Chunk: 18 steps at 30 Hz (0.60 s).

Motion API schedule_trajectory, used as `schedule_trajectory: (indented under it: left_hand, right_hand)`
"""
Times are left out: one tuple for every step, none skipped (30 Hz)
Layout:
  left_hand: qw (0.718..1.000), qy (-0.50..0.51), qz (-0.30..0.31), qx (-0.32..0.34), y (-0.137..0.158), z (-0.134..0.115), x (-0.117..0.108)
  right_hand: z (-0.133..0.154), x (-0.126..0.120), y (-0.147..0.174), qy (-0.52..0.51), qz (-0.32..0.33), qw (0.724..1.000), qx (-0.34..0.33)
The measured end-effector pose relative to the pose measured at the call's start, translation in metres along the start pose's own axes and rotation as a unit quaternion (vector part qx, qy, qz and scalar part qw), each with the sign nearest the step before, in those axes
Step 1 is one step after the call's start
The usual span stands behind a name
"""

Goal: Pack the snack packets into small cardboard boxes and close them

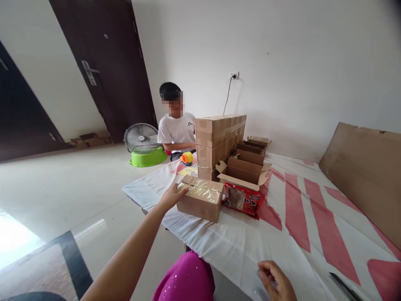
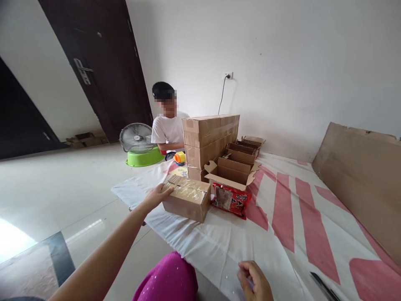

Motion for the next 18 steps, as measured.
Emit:
schedule_trajectory:
  left_hand:
    - [1.000, 0.000, 0.011, 0.013, 0.012, -0.004, 0.005]
    - [0.999, 0.002, 0.023, 0.027, 0.025, -0.009, 0.009]
    - [0.998, 0.006, 0.037, 0.041, 0.038, -0.015, 0.014]
    - [0.997, 0.010, 0.052, 0.056, 0.052, -0.022, 0.019]
    - [0.995, 0.014, 0.069, 0.074, 0.066, -0.031, 0.025]
    - [0.992, 0.017, 0.089, 0.092, 0.081, -0.040, 0.030]
    - [0.987, 0.020, 0.111, 0.111, 0.095, -0.051, 0.036]
    - [0.982, 0.024, 0.135, 0.130, 0.109, -0.062, 0.042]
    - [0.976, 0.028, 0.158, 0.148, 0.123, -0.073, 0.048]
    - [0.970, 0.029, 0.177, 0.162, 0.135, -0.084, 0.052]
    - [0.966, 0.025, 0.190, 0.173, 0.144, -0.094, 0.056]
    - [0.963, 0.017, 0.199, 0.182, 0.152, -0.104, 0.059]
    - [0.960, 0.005, 0.206, 0.188, 0.158, -0.112, 0.062]
    - [0.958, -0.005, 0.213, 0.192, 0.161, -0.119, 0.064]
    - [0.956, -0.010, 0.220, 0.196, 0.163, -0.125, 0.066]
    - [0.952, -0.010, 0.231, 0.202, 0.163, -0.129, 0.069]
    - [0.948, -0.005, 0.243, 0.208, 0.162, -0.133, 0.072]
    - [0.944, 0.004, 0.254, 0.211, 0.159, -0.134, 0.075]
  right_hand:
    - [-0.002, -0.001, 0.002, -0.008, -0.025, 1.000, 0.018]
    - [-0.004, -0.002, 0.005, -0.017, -0.050, 0.998, 0.033]
    - [-0.006, -0.003, 0.007, -0.026, -0.071, 0.996, 0.040]
    - [-0.007, -0.004, 0.009, -0.036, -0.084, 0.995, 0.039]
    - [-0.009, -0.004, 0.011, -0.044, -0.094, 0.994, 0.032]
    - [-0.010, -0.005, 0.012, -0.049, -0.100, 0.994, 0.022]
    - [-0.012, -0.007, 0.013, -0.050, -0.104, 0.993, 0.016]
    - [-0.015, -0.010, 0.014, -0.047, -0.112, 0.992, 0.020]
    - [-0.017, -0.014, 0.014, -0.043, -0.126, 0.991, 0.034]
    - [-0.020, -0.021, 0.013, -0.040, -0.147, 0.987, 0.056]
    - [-0.022, -0.029, 0.011, -0.038, -0.175, 0.980, 0.083]
    - [-0.024, -0.040, 0.008, -0.037, -0.208, 0.971, 0.112]
    - [-0.025, -0.051, 0.004, -0.040, -0.238, 0.960, 0.141]
    - [-0.025, -0.063, -0.003, -0.048, -0.260, 0.950, 0.164]
    - [-0.026, -0.074, -0.013, -0.062, -0.273, 0.942, 0.186]
    - [-0.027, -0.083, -0.025, -0.079, -0.277, 0.936, 0.203]
    - [-0.027, -0.091, -0.038, -0.100, -0.279, 0.931, 0.213]
    - [-0.029, -0.097, -0.052, -0.117, -0.277, 0.928, 0.218]
Point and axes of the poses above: each hand's wrist, its own y-axis away from the middle knuckle, its own x-axis out of the palm, z = x × y, the point moved 5 cm from there along -y, towards the middle knuckle, and after that the axes turned 5 degrees about -z, right-handed, at the moved point
